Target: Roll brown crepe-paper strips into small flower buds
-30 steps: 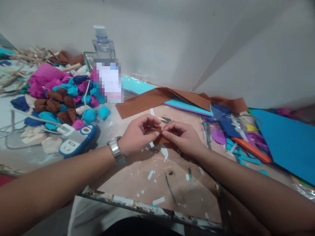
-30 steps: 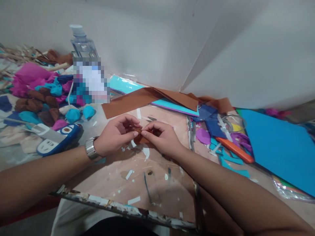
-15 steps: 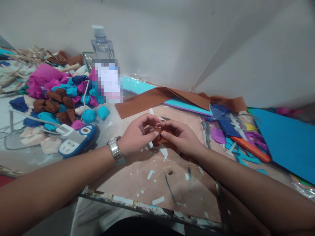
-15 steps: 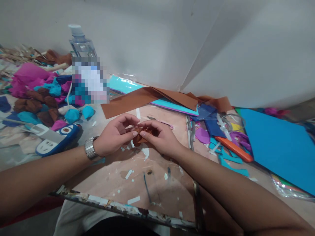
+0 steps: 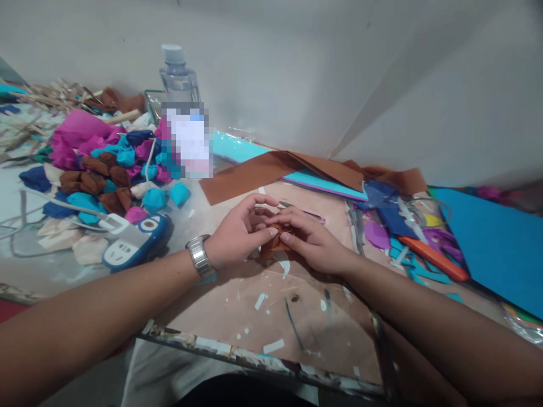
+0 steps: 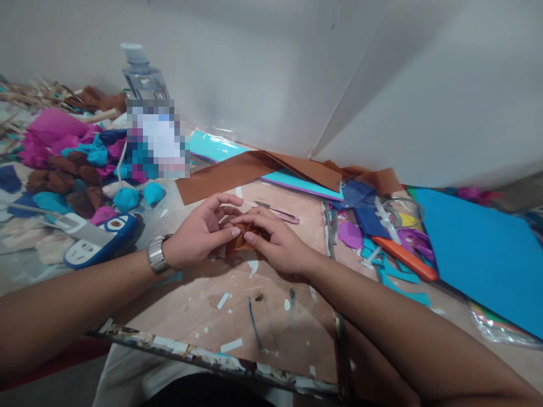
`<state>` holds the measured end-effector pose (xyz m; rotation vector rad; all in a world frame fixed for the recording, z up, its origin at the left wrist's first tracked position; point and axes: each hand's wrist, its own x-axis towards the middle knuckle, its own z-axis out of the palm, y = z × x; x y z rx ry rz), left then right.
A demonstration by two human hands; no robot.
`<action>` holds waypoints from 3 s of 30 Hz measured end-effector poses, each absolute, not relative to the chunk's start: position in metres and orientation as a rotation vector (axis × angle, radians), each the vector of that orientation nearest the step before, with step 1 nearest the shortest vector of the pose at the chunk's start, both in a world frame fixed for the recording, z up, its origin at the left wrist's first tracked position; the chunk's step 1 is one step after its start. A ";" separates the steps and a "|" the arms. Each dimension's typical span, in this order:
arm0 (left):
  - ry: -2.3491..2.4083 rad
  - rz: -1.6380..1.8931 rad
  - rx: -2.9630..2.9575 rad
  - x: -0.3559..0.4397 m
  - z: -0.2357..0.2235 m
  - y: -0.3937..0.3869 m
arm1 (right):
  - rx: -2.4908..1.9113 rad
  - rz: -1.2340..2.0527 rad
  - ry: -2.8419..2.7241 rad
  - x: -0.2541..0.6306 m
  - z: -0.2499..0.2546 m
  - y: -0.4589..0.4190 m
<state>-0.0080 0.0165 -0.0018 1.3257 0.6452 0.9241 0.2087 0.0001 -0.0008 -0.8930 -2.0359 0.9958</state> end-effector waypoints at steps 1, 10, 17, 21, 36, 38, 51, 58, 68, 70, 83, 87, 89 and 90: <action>0.639 0.918 1.319 -0.008 -0.002 0.016 | -0.893 1.018 -2.021 0.209 -0.001 -0.001; 0.902 1.081 1.324 -0.008 0.004 0.017 | -1.060 1.025 -1.588 0.206 -0.010 -0.001; 1.029 1.044 1.401 -0.009 0.000 0.021 | -1.054 0.891 -1.542 0.206 -0.010 0.002; 1.093 0.960 1.326 -0.009 0.003 0.018 | -1.019 0.842 -1.622 0.206 -0.009 0.000; 1.055 0.912 1.277 -0.007 0.007 0.013 | -1.008 0.941 -1.542 0.205 -0.007 -0.004; 1.055 0.891 1.289 -0.007 0.007 0.013 | -1.020 0.959 -1.530 0.204 -0.006 -0.004; 0.867 1.144 1.825 -0.008 0.002 0.012 | -1.039 0.630 -1.859 0.207 0.000 -0.002; 0.779 1.039 1.784 -0.007 -0.006 0.014 | -0.950 0.561 -2.001 0.208 0.000 -0.003; 0.749 1.024 1.669 -0.006 -0.002 0.012 | -1.065 0.669 -1.807 0.205 -0.003 -0.004; 0.766 1.019 1.642 -0.006 -0.002 0.012 | -1.084 0.684 -1.794 0.204 -0.001 -0.005; 0.755 0.946 1.510 -0.005 0.003 0.010 | -1.140 0.903 -1.715 0.201 0.004 -0.009; 0.768 0.946 1.503 -0.005 0.003 0.011 | -1.137 0.961 -1.702 0.201 0.005 -0.009; 0.772 0.951 1.492 -0.005 0.003 0.012 | -1.134 0.984 -1.698 0.200 0.006 -0.010; 0.769 0.950 1.484 -0.005 0.003 0.012 | -1.134 0.996 -1.691 0.200 0.006 -0.010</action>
